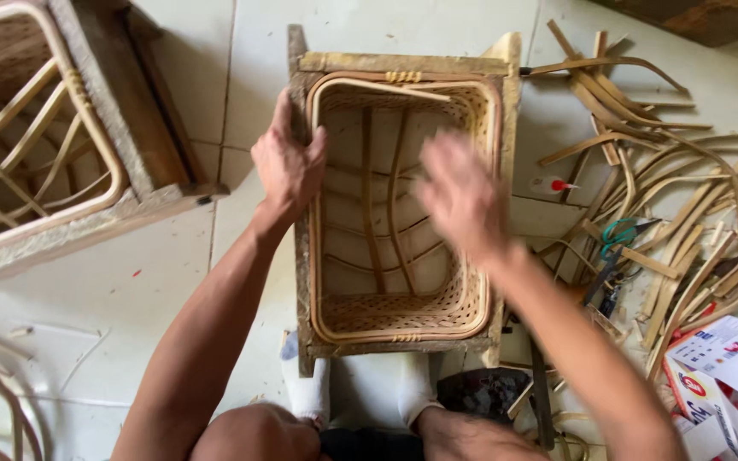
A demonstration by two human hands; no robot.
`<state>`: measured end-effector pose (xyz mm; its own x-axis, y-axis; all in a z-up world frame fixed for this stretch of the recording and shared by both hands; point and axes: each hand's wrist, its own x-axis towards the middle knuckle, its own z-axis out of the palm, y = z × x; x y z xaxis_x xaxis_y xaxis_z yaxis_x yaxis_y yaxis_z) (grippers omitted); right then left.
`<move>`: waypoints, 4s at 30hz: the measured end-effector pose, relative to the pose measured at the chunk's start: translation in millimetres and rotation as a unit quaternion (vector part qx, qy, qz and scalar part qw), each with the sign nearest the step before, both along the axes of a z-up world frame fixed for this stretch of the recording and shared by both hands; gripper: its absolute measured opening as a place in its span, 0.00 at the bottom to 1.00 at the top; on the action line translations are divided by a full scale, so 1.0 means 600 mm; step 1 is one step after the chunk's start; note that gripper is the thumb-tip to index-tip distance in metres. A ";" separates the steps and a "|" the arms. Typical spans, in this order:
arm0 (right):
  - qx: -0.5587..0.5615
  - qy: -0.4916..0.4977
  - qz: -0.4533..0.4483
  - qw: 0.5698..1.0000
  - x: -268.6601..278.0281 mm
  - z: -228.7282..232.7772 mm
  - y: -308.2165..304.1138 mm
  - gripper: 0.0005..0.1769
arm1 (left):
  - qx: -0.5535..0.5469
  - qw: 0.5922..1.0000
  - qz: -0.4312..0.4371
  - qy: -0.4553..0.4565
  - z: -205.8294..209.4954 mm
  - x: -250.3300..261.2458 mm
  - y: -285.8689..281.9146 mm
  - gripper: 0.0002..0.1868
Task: The person weaves a rectangular basket using thin wooden strips. They insert strips into a wooden frame, secure them with a hammer, and trim excess with pliers and a knife.
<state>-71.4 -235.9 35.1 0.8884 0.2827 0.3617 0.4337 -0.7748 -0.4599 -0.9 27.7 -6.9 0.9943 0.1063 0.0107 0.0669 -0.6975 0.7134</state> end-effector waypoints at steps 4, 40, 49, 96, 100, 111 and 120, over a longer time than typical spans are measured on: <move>-0.156 -0.143 -0.008 0.977 0.131 -0.067 -0.069 0.16 | 0.036 0.999 -0.013 0.008 0.014 0.007 0.005 0.37; -0.068 -0.014 0.018 0.997 0.196 -0.030 -0.076 0.06 | 0.234 0.857 -0.378 -0.262 0.046 0.117 -0.094 0.15; 0.111 0.023 -0.188 0.976 -0.008 0.150 -0.368 0.15 | 0.272 0.854 -0.351 -0.272 -0.017 0.126 -0.071 0.07; -0.034 0.260 -0.591 0.763 -0.455 -0.065 -0.510 0.21 | 0.265 0.864 -0.349 -0.248 0.018 0.120 -0.088 0.11; -0.071 0.398 -0.521 0.752 -0.380 -0.098 -0.462 0.45 | 0.248 0.864 -0.362 -0.248 0.034 0.117 -0.088 0.10; 0.114 0.563 -0.580 0.578 -0.412 -0.108 -0.482 0.48 | 0.224 0.868 -0.335 -0.290 -0.009 0.133 -0.089 0.06; 0.304 0.412 -0.512 0.690 -0.519 0.051 -0.477 0.23 | 0.244 0.858 -0.349 -0.286 -0.030 0.138 -0.092 0.07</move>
